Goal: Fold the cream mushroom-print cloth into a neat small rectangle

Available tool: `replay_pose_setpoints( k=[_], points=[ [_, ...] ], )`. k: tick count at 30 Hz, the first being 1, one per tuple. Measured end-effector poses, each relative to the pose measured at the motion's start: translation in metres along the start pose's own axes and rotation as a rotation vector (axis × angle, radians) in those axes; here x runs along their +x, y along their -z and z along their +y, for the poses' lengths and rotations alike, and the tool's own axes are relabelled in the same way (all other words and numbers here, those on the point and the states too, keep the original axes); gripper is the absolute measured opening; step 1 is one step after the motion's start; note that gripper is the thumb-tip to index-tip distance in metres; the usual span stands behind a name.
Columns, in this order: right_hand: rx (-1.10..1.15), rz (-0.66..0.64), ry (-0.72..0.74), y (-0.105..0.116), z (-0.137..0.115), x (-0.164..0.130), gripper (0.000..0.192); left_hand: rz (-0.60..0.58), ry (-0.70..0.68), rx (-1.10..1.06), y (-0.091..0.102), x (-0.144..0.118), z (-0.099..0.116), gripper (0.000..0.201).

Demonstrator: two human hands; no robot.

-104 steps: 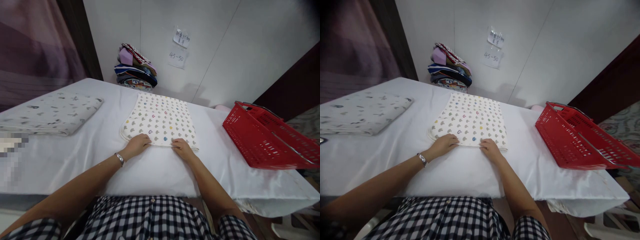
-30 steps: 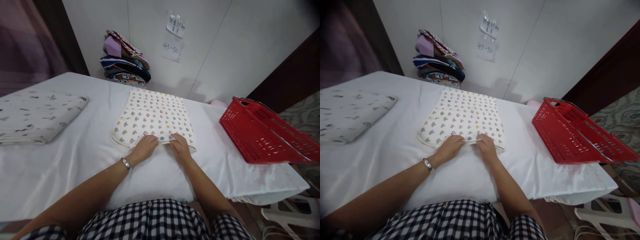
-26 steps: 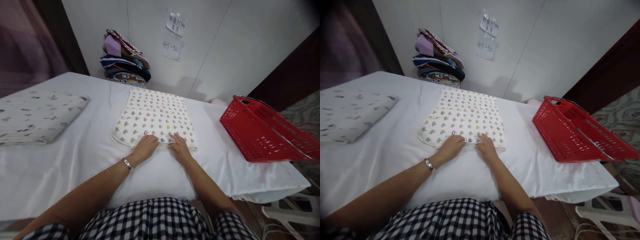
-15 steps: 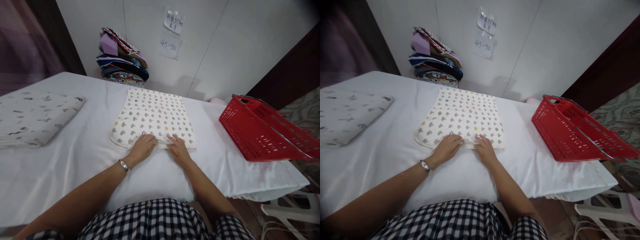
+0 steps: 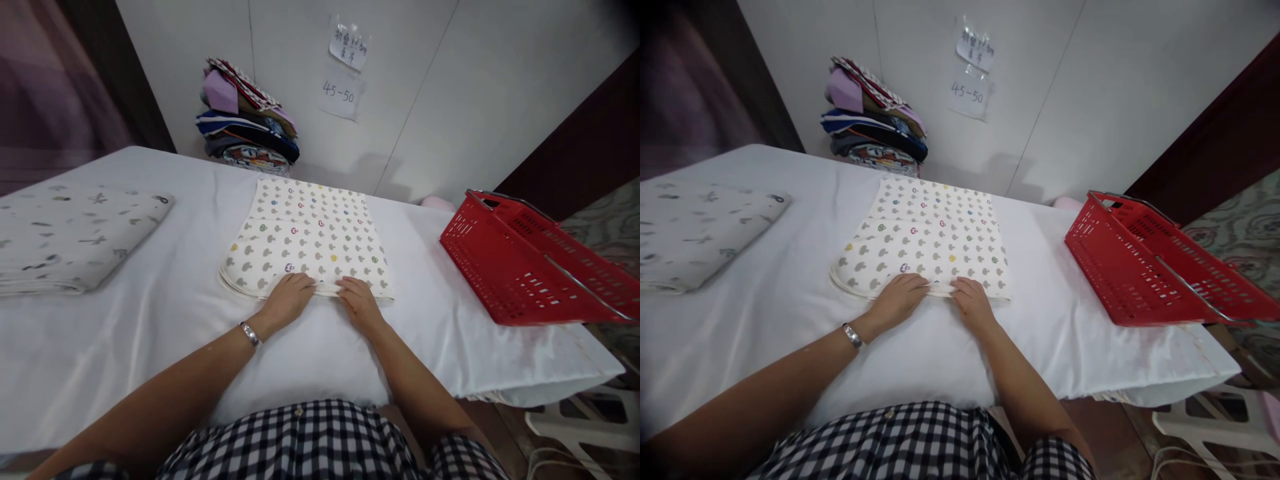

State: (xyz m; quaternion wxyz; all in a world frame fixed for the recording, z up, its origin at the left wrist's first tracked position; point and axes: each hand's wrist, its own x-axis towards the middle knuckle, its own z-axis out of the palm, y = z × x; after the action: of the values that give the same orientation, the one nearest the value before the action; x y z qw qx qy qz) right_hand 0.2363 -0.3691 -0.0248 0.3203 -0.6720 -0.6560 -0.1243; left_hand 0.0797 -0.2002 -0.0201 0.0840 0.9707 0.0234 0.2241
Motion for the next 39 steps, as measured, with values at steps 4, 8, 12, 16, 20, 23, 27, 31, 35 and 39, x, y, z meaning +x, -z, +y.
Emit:
replay_pose_setpoints(
  k=[4, 8, 12, 16, 20, 23, 27, 31, 35, 39],
  points=[
    [0.001, 0.003, -0.040, -0.002, 0.001, -0.002, 0.019, 0.013, -0.012, -0.019, 0.002, 0.000, 0.001, 0.025],
    [-0.020, -0.005, -0.067, -0.004, 0.001, -0.005, 0.021, 0.063, -0.015, -0.007, 0.002, -0.003, 0.002, 0.025],
    [-0.047, -0.045, -0.016, -0.006, 0.000, -0.005, 0.022, 0.081, -0.047, 0.026, 0.002, -0.006, 0.002, 0.024],
    [-0.099, -0.040, 0.011, 0.000, 0.002, 0.004, 0.022, 0.066, -0.081, 0.035, 0.010, 0.003, -0.001, 0.024],
    [-0.160, 0.007, -0.008, 0.008, 0.007, 0.016, 0.021, 0.111, -0.053, 0.078, 0.021, 0.019, -0.005, 0.024],
    [-0.179, -0.049, 0.032, 0.009, 0.007, 0.016, 0.023, 0.040, -0.078, 0.108, 0.021, 0.021, -0.004, 0.025],
    [-0.193, -0.079, 0.028, 0.005, 0.003, 0.006, 0.021, 0.027, -0.116, 0.098, 0.015, 0.012, 0.000, 0.027],
    [-0.180, -0.124, 0.051, 0.002, 0.001, 0.000, 0.019, 0.046, -0.105, 0.131, 0.013, 0.006, 0.000, 0.024],
    [-0.199, -0.098, 0.048, -0.002, 0.005, -0.003, 0.020, 0.014, -0.117, 0.173, 0.007, 0.000, 0.000, 0.023],
    [-0.218, -0.185, 0.072, -0.008, 0.006, -0.006, 0.021, -0.017, -0.072, 0.184, 0.000, -0.004, 0.000, 0.021]
  ],
)
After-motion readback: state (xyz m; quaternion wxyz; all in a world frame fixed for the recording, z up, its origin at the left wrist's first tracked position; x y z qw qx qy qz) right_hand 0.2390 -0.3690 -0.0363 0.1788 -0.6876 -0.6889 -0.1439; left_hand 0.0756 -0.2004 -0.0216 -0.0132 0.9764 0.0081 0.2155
